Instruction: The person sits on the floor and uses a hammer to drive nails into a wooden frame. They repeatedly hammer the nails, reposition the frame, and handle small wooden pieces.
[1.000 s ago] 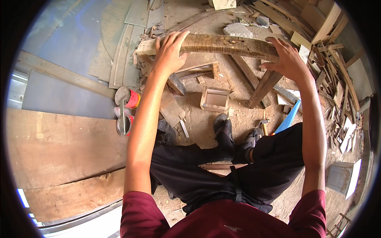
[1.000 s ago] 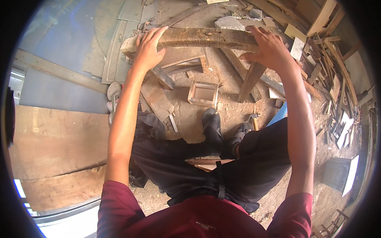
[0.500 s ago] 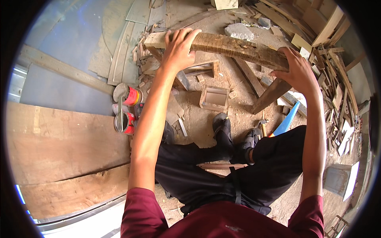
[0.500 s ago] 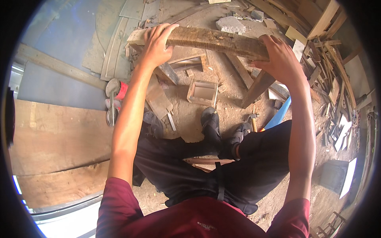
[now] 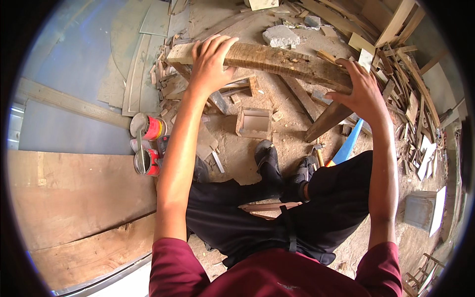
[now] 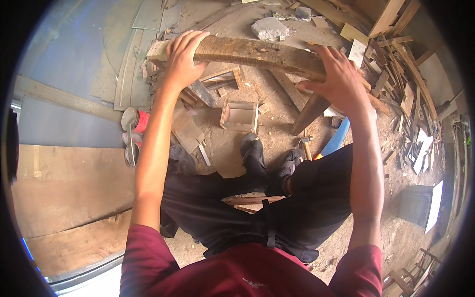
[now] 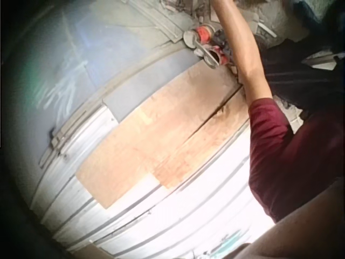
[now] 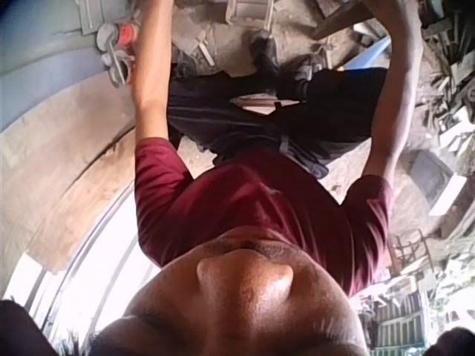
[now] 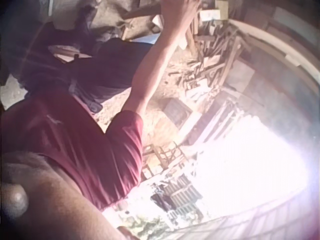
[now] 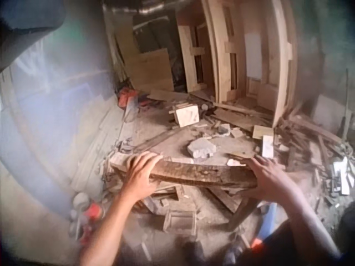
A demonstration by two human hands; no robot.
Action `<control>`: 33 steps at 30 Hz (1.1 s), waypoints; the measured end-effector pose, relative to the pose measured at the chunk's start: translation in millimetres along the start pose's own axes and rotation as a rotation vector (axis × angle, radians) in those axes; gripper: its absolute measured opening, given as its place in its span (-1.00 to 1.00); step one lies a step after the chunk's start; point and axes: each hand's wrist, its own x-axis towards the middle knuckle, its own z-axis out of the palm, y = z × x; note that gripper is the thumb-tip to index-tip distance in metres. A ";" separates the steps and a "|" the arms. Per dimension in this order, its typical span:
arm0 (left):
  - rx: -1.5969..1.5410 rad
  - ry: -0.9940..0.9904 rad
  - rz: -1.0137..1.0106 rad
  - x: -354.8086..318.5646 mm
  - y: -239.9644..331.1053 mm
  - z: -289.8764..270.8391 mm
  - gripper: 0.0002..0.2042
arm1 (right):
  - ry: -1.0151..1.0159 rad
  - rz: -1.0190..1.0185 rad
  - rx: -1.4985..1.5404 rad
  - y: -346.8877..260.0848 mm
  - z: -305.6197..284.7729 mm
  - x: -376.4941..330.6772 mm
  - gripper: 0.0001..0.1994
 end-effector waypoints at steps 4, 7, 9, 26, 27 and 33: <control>-0.003 -0.008 -0.018 -9.3 10.4 -15.7 -0.27 | -0.066 0.028 -0.005 -7.2 -3.8 -3.5 -0.04; 0.031 -0.020 -0.033 -15.3 11.6 -15.8 -0.27 | -0.097 0.021 0.024 -11.0 -9.9 -1.2 -0.04; 0.052 -0.027 -0.037 -16.5 13.8 -16.9 -0.26 | -0.104 0.034 0.052 -9.0 -9.5 -3.1 -0.06; 0.000 0.017 -0.043 -25.4 22.3 -26.5 -0.20 | -0.064 -0.019 0.106 -2.5 -9.1 -1.2 -0.06; 0.001 0.016 -0.053 -26.2 25.0 -24.3 -0.21 | -0.049 -0.033 0.107 -1.3 -9.6 -1.9 -0.08; 0.037 -0.021 -0.070 -26.3 25.5 -20.9 -0.24 | -0.181 0.020 0.135 -9.2 -23.5 -0.5 -0.22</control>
